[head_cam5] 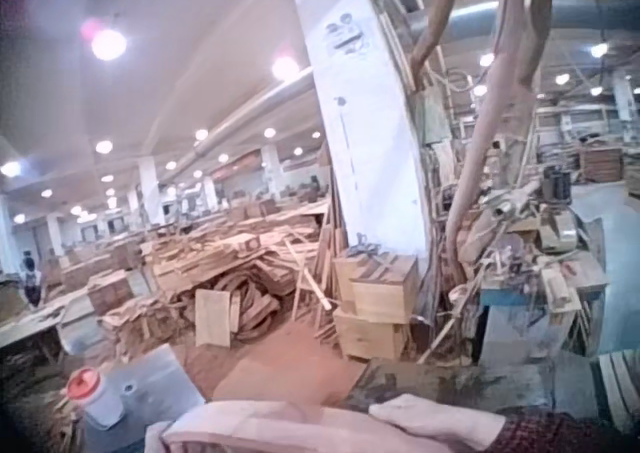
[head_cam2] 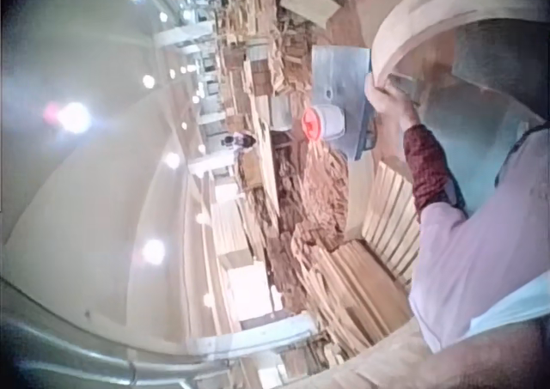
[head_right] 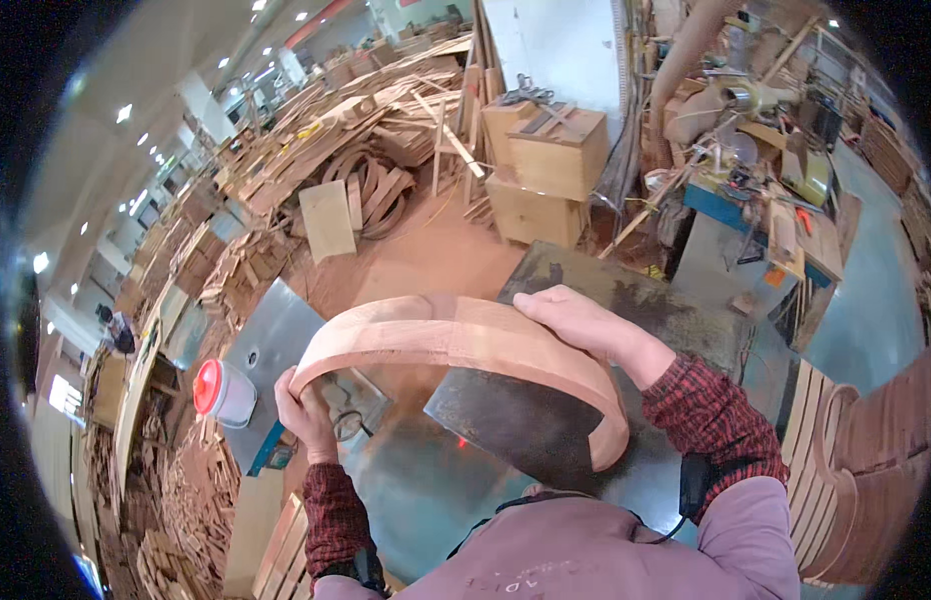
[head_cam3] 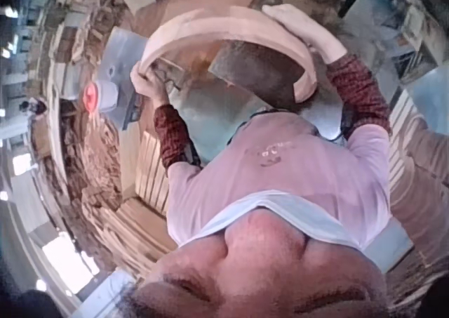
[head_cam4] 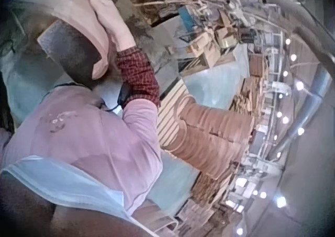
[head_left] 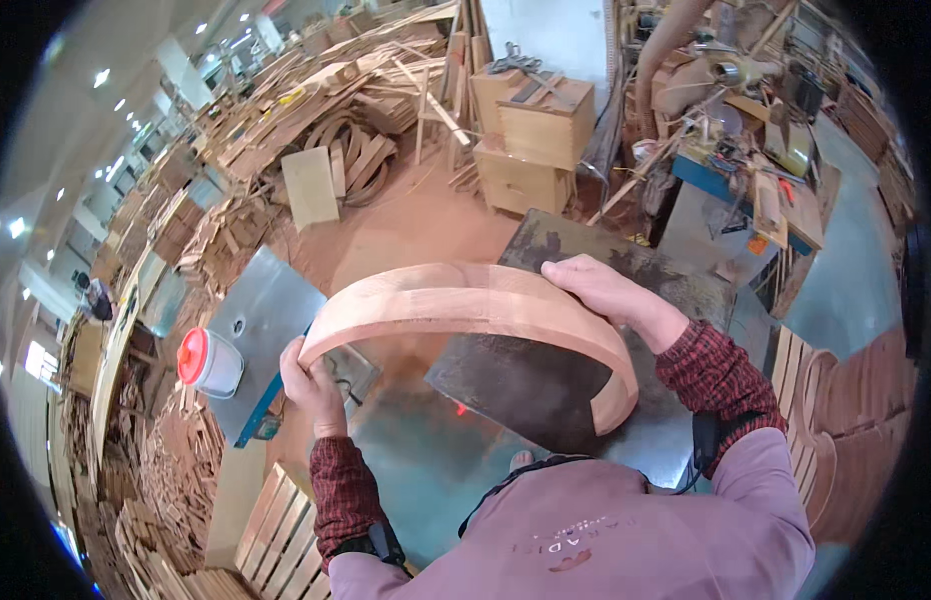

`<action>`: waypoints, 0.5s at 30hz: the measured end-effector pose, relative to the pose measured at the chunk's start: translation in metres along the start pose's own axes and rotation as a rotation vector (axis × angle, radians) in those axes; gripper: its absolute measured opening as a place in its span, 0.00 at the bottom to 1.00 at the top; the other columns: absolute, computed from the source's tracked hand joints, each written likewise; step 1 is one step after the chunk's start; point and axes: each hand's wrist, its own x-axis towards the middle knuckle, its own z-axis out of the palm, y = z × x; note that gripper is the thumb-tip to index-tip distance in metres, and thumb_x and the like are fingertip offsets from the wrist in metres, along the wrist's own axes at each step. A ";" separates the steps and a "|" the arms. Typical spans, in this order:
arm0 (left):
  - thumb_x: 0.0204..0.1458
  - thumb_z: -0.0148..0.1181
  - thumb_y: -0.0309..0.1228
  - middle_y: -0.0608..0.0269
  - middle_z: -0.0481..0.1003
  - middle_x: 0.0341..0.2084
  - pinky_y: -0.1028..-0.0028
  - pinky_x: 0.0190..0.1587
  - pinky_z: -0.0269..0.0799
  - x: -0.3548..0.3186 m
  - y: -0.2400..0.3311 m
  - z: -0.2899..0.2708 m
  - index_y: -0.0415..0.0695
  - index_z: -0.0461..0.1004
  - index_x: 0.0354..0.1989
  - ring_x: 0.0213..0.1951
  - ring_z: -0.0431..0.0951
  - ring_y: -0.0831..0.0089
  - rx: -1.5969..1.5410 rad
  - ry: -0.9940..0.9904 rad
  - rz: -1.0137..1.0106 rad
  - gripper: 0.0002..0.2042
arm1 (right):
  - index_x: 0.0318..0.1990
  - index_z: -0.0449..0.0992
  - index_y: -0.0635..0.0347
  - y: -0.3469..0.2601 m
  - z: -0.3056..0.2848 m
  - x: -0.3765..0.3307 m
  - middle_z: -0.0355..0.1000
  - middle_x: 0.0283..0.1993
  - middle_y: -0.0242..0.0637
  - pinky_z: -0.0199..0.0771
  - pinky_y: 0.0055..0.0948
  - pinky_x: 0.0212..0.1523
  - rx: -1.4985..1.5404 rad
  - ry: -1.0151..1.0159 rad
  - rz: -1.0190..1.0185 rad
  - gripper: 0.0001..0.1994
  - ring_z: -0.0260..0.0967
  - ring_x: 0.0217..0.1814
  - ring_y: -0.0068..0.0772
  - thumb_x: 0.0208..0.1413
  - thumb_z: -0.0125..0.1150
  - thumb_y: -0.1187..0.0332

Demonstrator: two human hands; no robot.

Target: Sanding the edges of curved wooden components using a stationary spindle sander in a furniture factory.

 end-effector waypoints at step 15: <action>0.73 0.45 0.43 0.55 0.71 0.66 0.59 0.70 0.64 -0.035 0.150 0.064 0.40 0.64 0.71 0.66 0.71 0.58 -1.101 -0.283 -0.892 0.25 | 0.39 0.79 0.66 -0.003 0.055 -0.072 0.74 0.32 0.25 0.71 0.30 0.40 -0.089 0.019 -0.313 0.19 0.66 0.36 0.19 0.74 0.52 0.57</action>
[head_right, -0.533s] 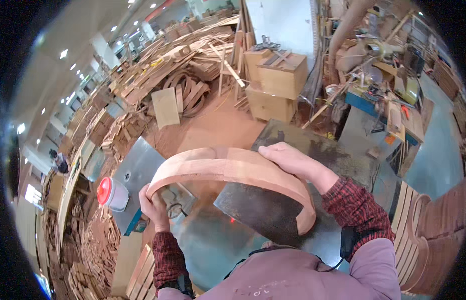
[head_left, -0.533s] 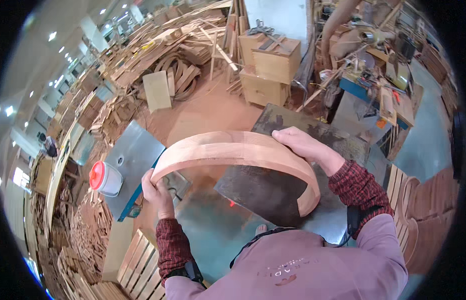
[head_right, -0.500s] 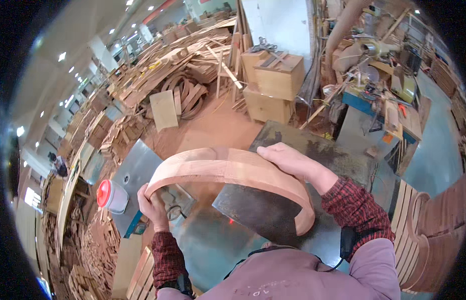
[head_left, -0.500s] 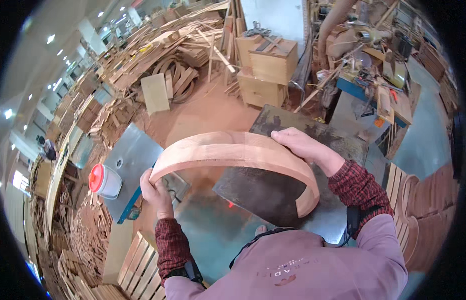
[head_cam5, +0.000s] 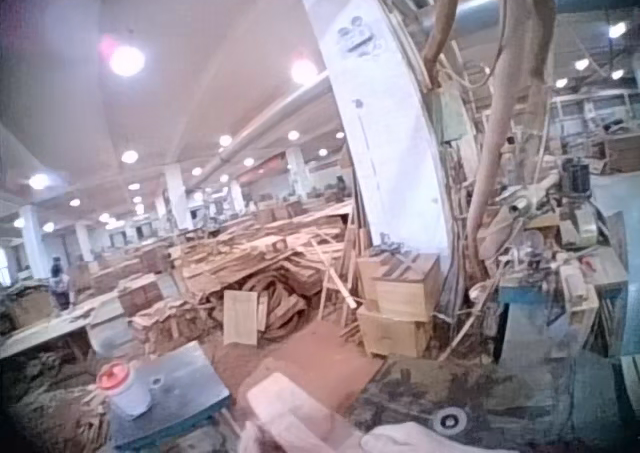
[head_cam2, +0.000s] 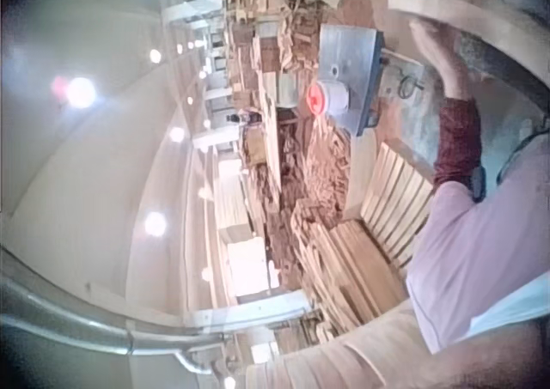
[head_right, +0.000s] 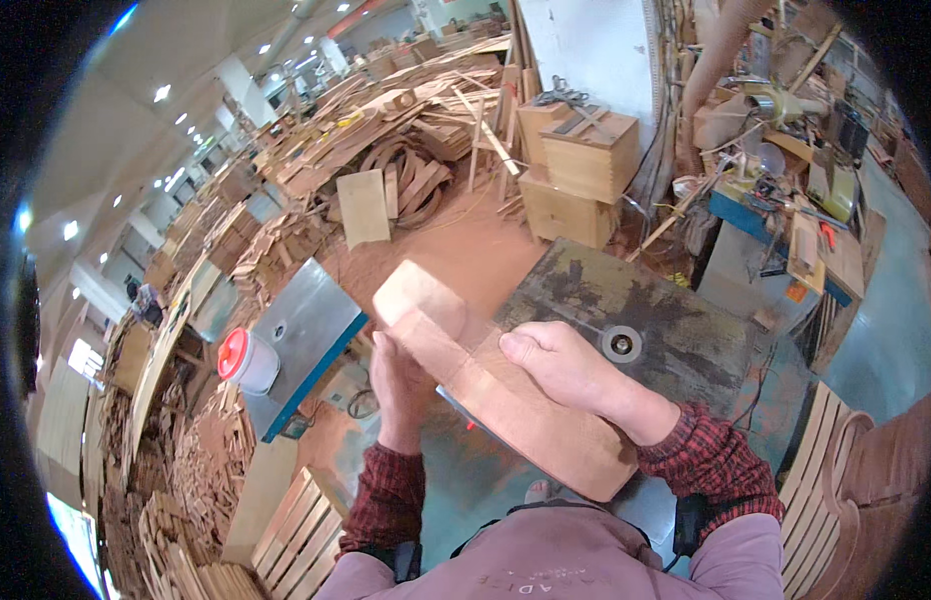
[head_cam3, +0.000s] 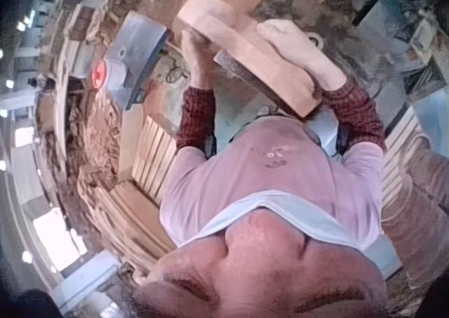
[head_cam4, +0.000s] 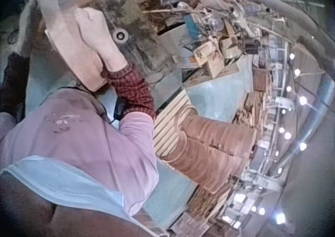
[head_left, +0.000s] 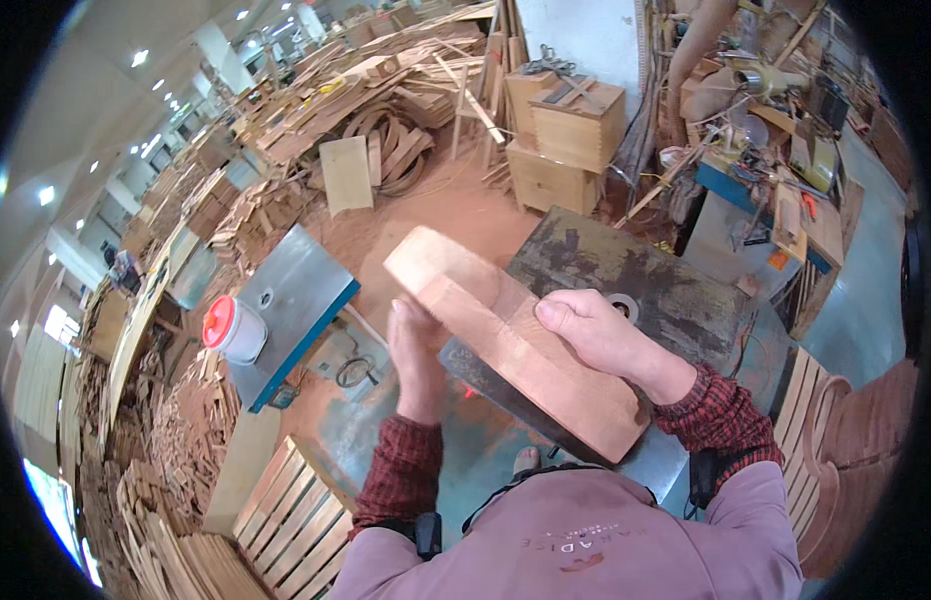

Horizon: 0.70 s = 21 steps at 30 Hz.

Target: Sanding the edges of curved wooden components using a stationary spindle sander in a furniture factory.

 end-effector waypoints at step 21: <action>0.74 0.41 0.50 0.54 0.71 0.64 0.57 0.63 0.72 -0.035 0.010 0.181 0.40 0.60 0.72 0.62 0.74 0.60 -0.201 -0.495 -0.316 0.29 | 0.60 0.74 0.69 0.018 0.001 -0.111 0.78 0.51 0.34 0.72 0.29 0.56 0.292 0.311 -0.006 0.23 0.71 0.54 0.21 0.66 0.64 0.59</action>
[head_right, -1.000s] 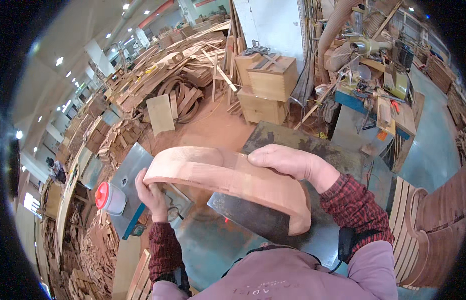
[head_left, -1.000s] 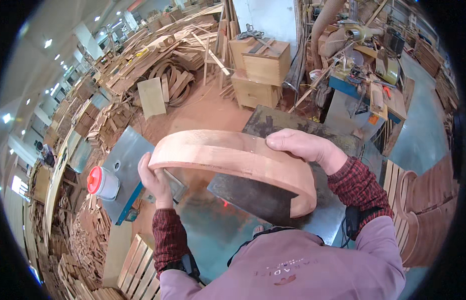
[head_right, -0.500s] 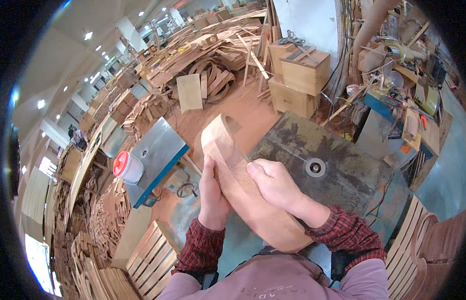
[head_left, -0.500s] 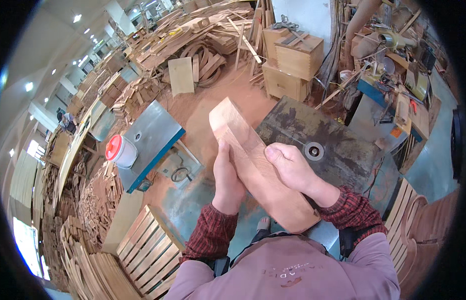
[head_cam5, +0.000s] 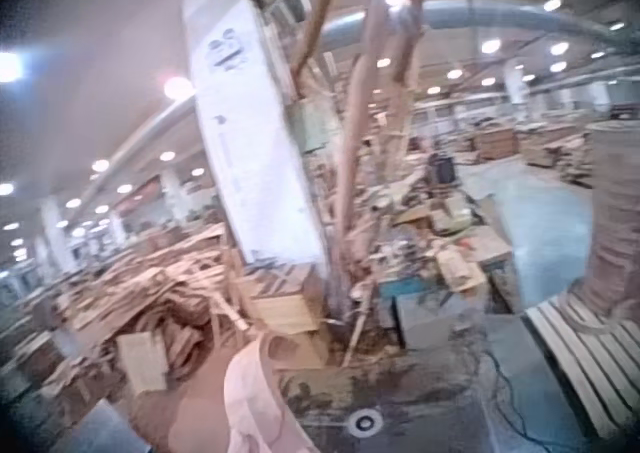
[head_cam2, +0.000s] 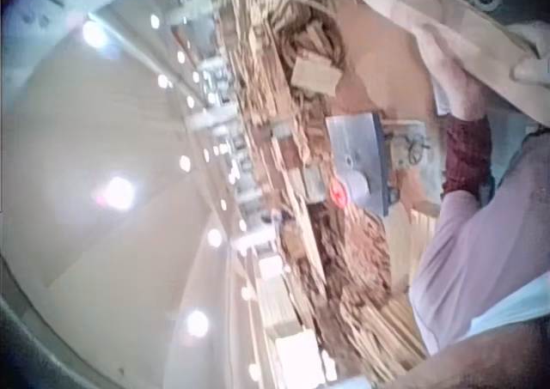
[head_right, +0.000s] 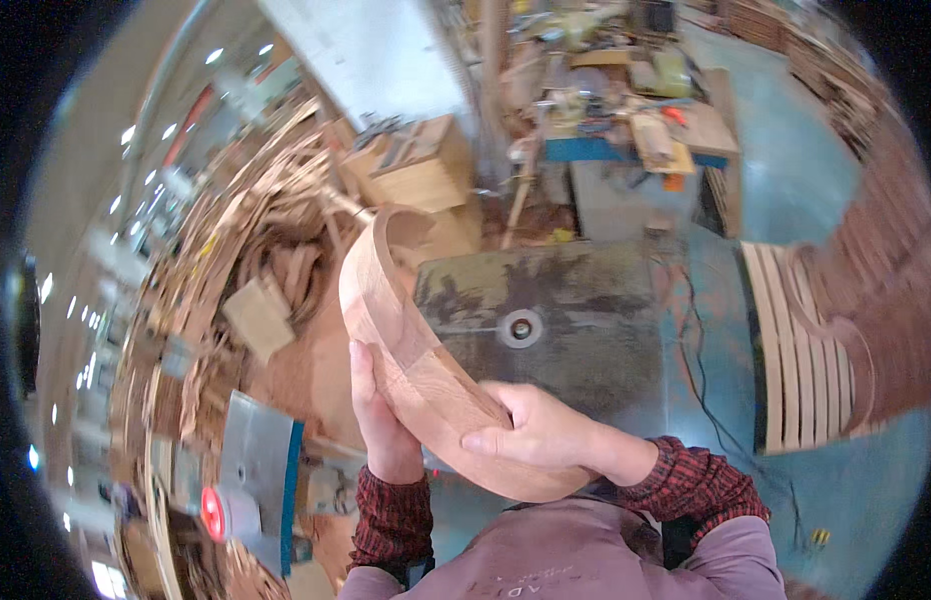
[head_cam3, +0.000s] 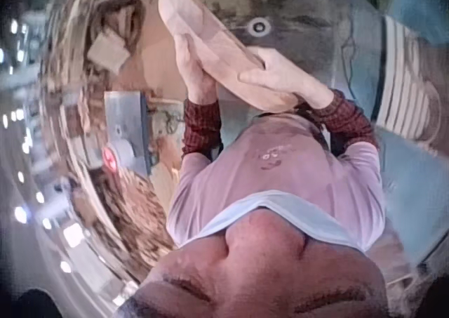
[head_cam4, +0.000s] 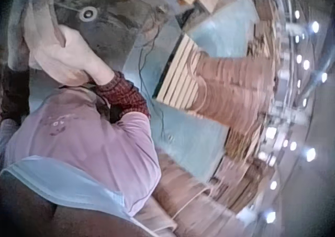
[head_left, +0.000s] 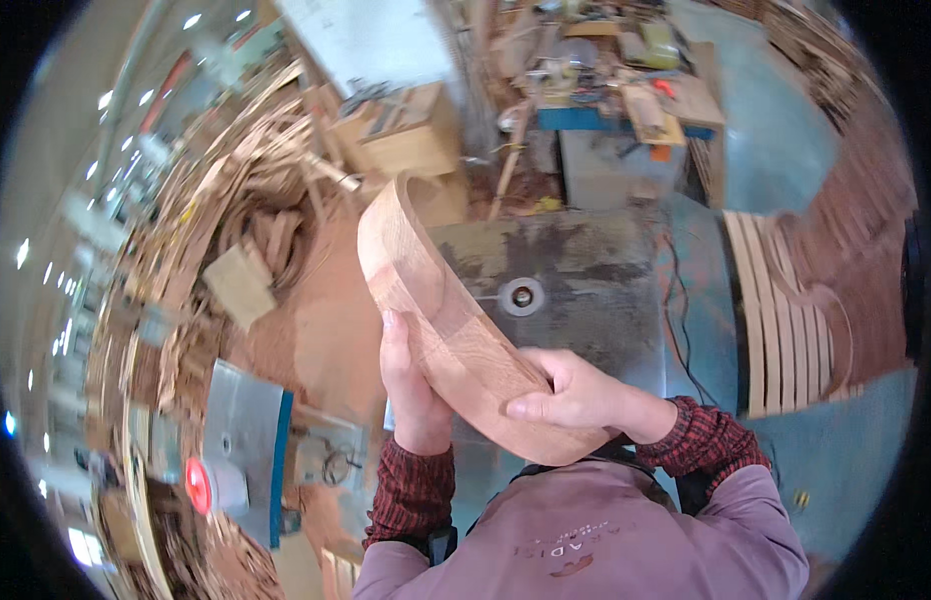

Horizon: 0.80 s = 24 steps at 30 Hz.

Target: Sanding the edges of curved wooden components using a stationary spindle sander in a furniture factory.

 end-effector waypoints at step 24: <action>0.67 0.57 0.29 0.53 0.76 0.56 0.59 0.62 0.74 -0.102 -0.161 0.224 0.36 0.66 0.65 0.57 0.78 0.62 -0.195 -1.149 -0.919 0.20 | 0.55 0.76 0.71 -0.023 0.002 -0.250 0.77 0.48 0.33 0.73 0.27 0.51 -0.124 1.510 -0.387 0.19 0.71 0.48 0.20 0.75 0.52 0.60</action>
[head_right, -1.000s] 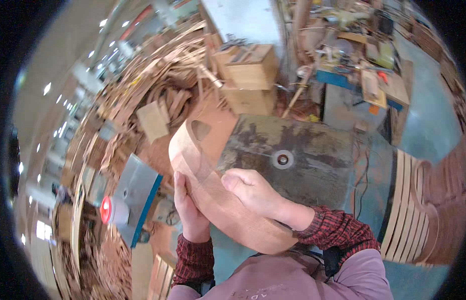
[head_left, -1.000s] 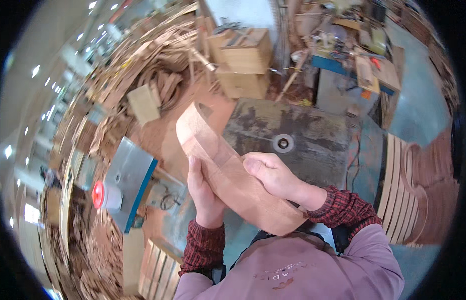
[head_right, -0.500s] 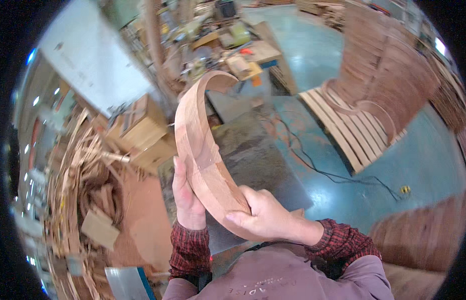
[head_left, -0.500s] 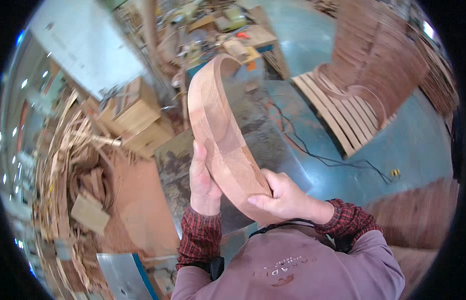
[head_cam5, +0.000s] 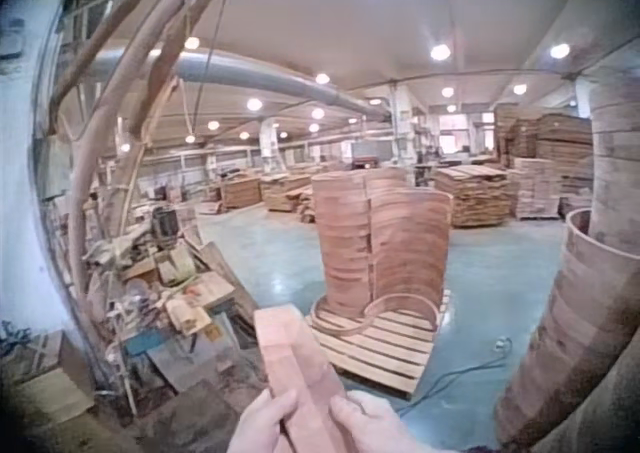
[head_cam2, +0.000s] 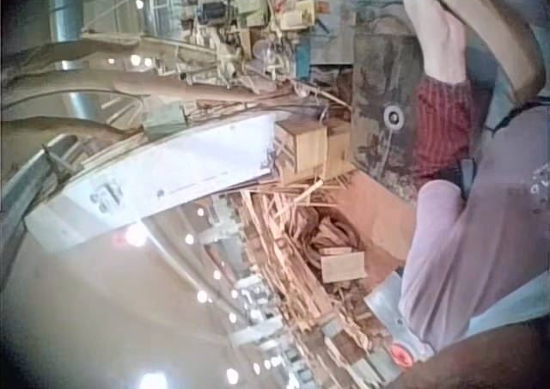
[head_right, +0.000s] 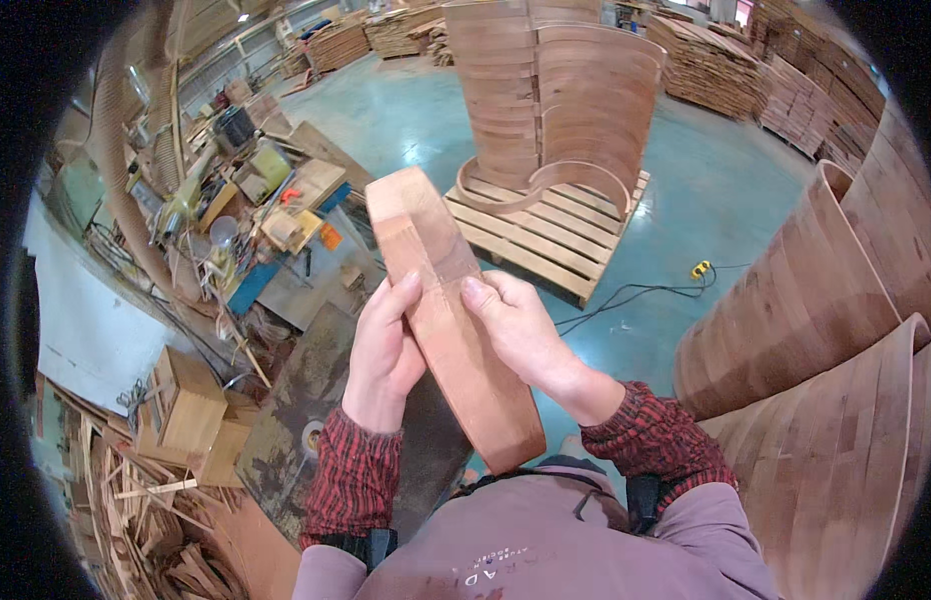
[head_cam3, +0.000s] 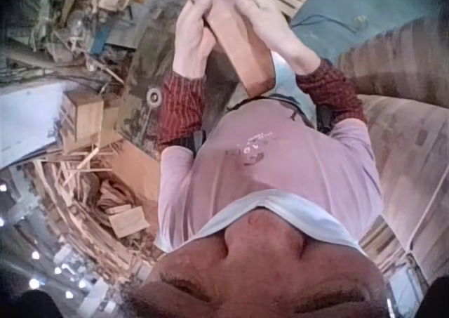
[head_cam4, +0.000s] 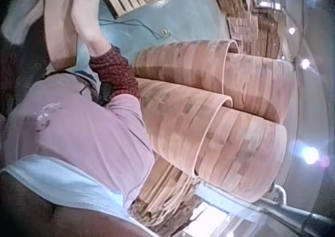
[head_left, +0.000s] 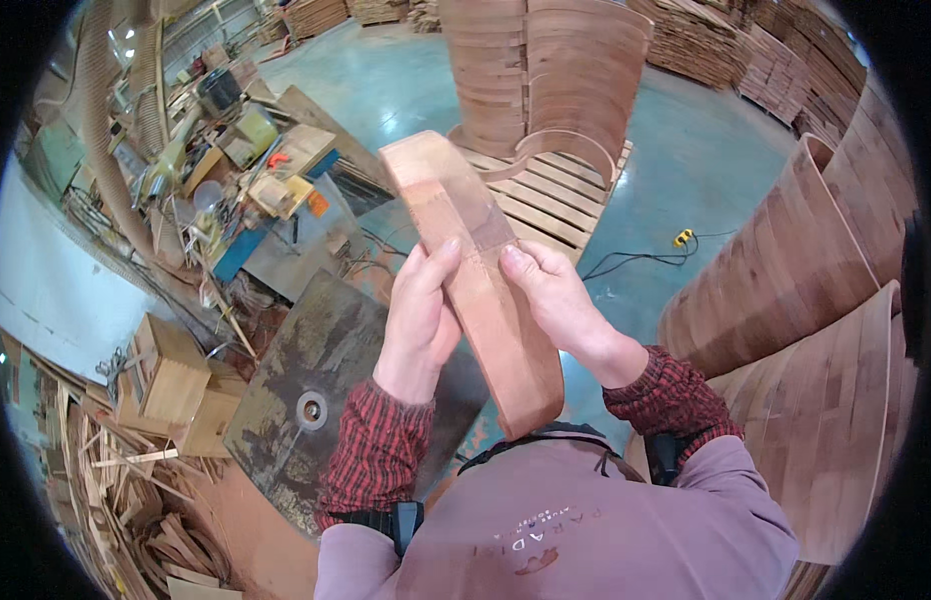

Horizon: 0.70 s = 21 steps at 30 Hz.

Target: Sanding the edges of curved wooden components using a stationary spindle sander in a furniture factory.

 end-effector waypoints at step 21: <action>0.68 0.59 0.36 0.55 0.77 0.56 0.59 0.60 0.77 0.214 -0.229 0.185 0.37 0.68 0.64 0.56 0.79 0.62 0.063 -0.235 -0.311 0.22 | 0.41 0.79 0.70 -0.029 -0.303 0.002 0.78 0.34 0.31 0.74 0.31 0.42 -0.356 0.632 -0.230 0.18 0.68 0.41 0.17 0.74 0.53 0.61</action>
